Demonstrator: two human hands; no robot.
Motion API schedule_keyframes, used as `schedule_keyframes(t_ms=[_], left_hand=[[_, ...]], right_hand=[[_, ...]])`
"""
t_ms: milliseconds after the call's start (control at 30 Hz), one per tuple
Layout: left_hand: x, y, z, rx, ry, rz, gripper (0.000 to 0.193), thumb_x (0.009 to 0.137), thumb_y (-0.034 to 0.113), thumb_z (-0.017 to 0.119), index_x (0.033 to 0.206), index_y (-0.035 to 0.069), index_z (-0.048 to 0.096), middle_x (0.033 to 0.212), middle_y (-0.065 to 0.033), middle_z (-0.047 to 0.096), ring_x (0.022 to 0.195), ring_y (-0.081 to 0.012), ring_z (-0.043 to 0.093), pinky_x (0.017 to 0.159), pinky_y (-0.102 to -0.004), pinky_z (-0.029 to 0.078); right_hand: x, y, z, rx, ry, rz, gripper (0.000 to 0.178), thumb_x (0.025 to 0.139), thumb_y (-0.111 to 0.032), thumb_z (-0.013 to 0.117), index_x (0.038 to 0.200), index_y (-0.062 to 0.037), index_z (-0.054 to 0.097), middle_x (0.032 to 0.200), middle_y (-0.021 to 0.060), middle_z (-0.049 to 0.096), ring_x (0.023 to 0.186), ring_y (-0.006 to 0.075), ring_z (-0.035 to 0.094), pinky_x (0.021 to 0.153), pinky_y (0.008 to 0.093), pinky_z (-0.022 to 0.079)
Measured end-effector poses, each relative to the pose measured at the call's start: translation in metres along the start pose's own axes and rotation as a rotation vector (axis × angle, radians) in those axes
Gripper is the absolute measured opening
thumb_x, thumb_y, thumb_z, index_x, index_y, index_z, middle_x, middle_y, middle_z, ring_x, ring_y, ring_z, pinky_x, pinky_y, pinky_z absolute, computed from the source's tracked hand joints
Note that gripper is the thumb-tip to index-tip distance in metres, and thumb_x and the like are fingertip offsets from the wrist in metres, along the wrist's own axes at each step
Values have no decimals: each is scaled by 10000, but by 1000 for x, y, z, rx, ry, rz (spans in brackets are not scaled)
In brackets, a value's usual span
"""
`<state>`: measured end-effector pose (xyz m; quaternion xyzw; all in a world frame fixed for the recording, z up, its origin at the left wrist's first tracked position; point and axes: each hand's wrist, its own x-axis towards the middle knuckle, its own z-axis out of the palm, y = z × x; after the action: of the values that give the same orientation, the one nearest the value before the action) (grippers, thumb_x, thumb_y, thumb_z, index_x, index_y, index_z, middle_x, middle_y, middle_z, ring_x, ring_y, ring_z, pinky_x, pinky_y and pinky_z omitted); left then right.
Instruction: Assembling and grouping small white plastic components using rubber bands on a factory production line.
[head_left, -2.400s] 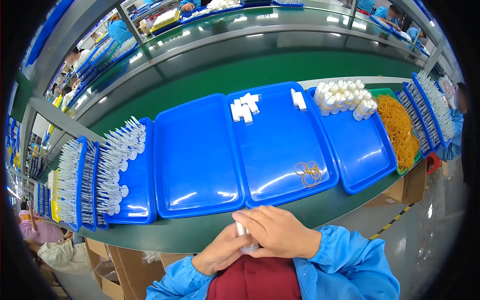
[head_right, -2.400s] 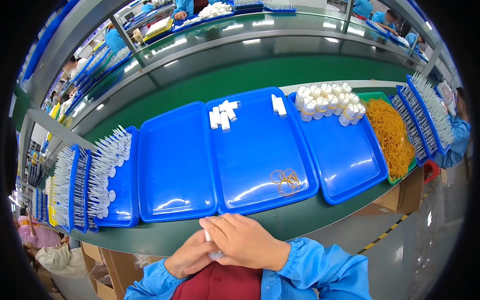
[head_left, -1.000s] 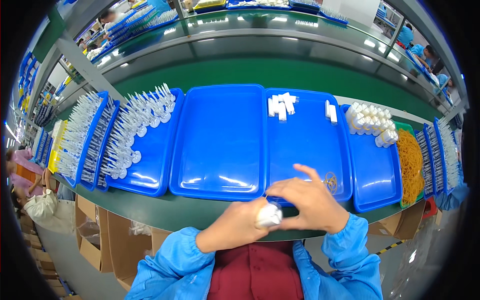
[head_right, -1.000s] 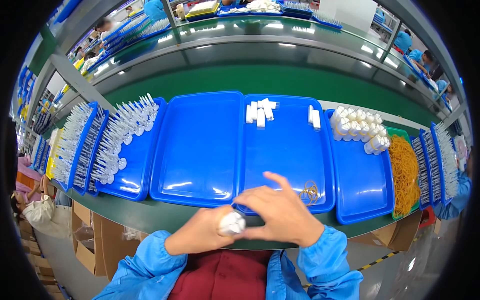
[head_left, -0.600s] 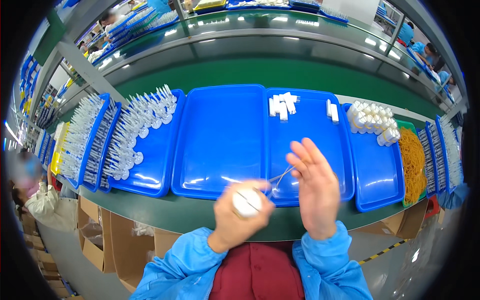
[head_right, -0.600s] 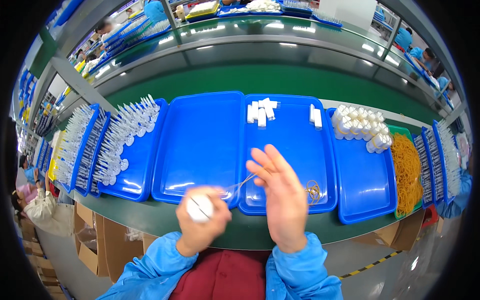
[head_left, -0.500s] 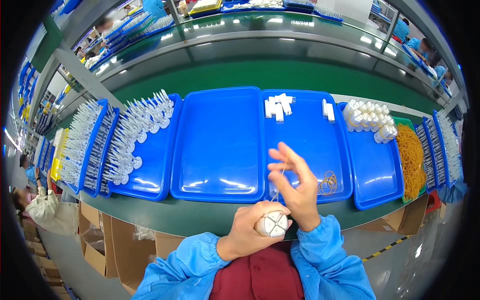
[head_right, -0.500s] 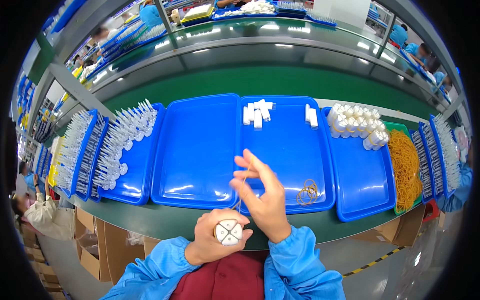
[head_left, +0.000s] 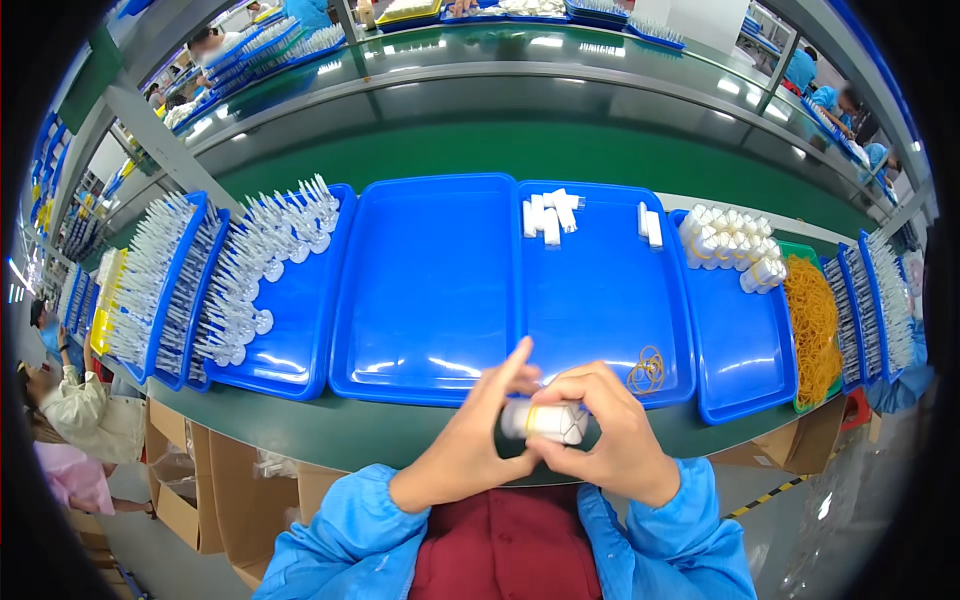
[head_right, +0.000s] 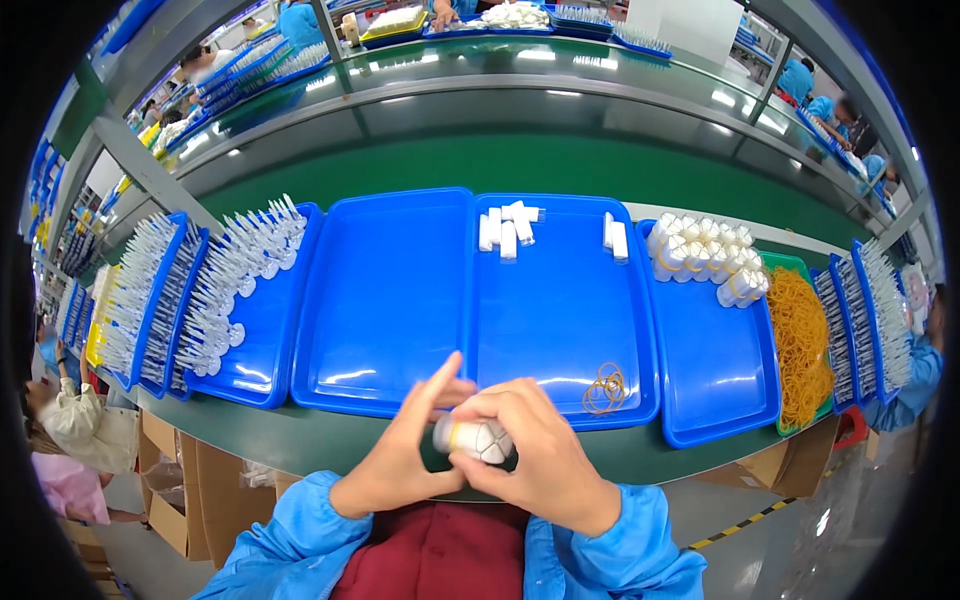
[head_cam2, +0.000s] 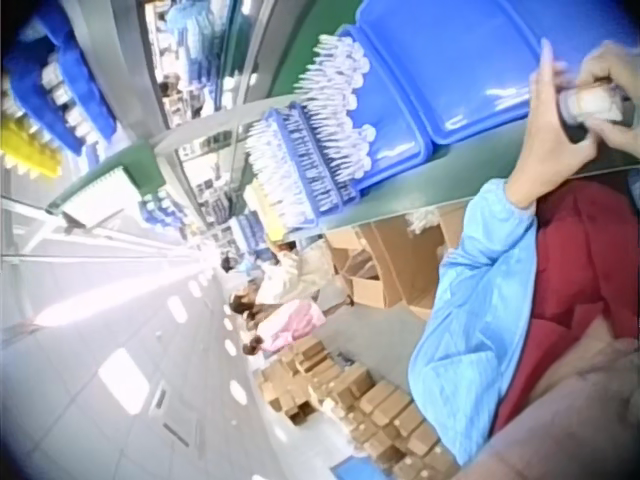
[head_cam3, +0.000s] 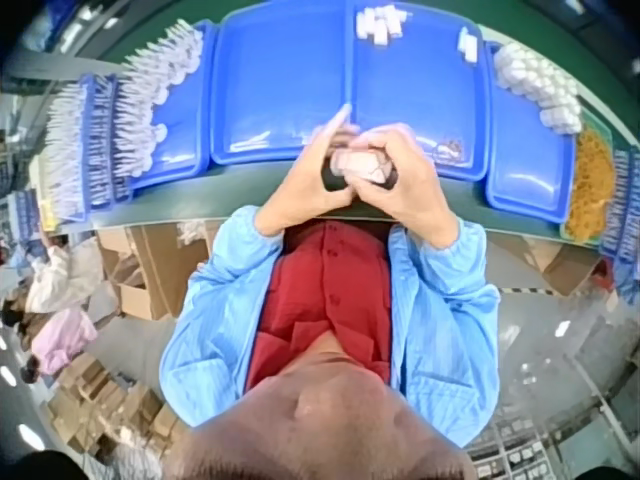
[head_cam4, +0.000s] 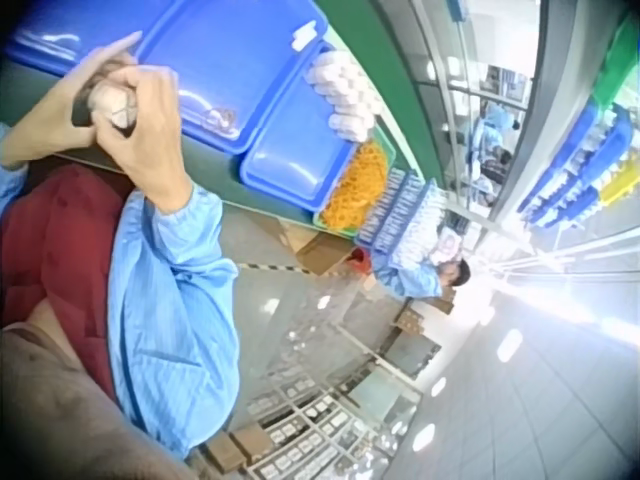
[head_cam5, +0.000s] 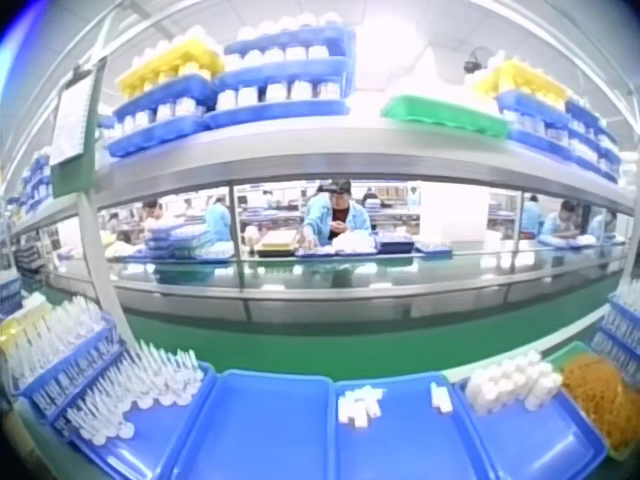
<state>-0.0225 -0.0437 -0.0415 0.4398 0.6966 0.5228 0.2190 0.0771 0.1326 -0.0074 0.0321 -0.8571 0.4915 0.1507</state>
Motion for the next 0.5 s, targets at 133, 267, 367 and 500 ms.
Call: schedule_keyframes(t_ms=[133, 267, 367, 500], left_hand=[[-8, 0, 15, -631, 123, -255, 901, 873, 51, 764, 1591, 28, 219, 1461, -212, 438, 1329, -270, 496, 1091, -419, 434], [3, 8, 24, -730, 101, -337, 826, 856, 52, 788, 1535, -2, 322, 1348, -156, 544, 1249, -232, 558, 1056, -383, 465], [8, 6, 27, -698, 76, -331, 842, 855, 86, 800, 1535, -8, 312, 1395, -193, 516, 1286, -264, 545, 1078, -406, 459], [9, 16, 39, -714, 70, -279, 827, 871, 130, 796, 1533, -8, 321, 1479, -201, 442, 1320, -284, 521, 1087, -425, 456]], right_hand=[[-7, 1, 10, -376, 136, -112, 454, 743, -49, 793, 1161, -29, 616, 1086, 134, 622, 993, 330, 597, 836, 413, 520], [-16, -3, 13, -328, 126, -188, 532, 762, -38, 762, 1267, -16, 598, 1134, 124, 625, 1029, 338, 601, 867, 408, 533], [-23, -5, -4, -284, 99, -173, 592, 760, -32, 761, 1327, -14, 590, 1172, 119, 630, 1060, 339, 612, 894, 410, 536], [-29, 10, -56, -429, 232, -98, 457, 742, -39, 814, 1163, -28, 636, 1152, 147, 657, 1028, 319, 635, 888, 396, 516]])
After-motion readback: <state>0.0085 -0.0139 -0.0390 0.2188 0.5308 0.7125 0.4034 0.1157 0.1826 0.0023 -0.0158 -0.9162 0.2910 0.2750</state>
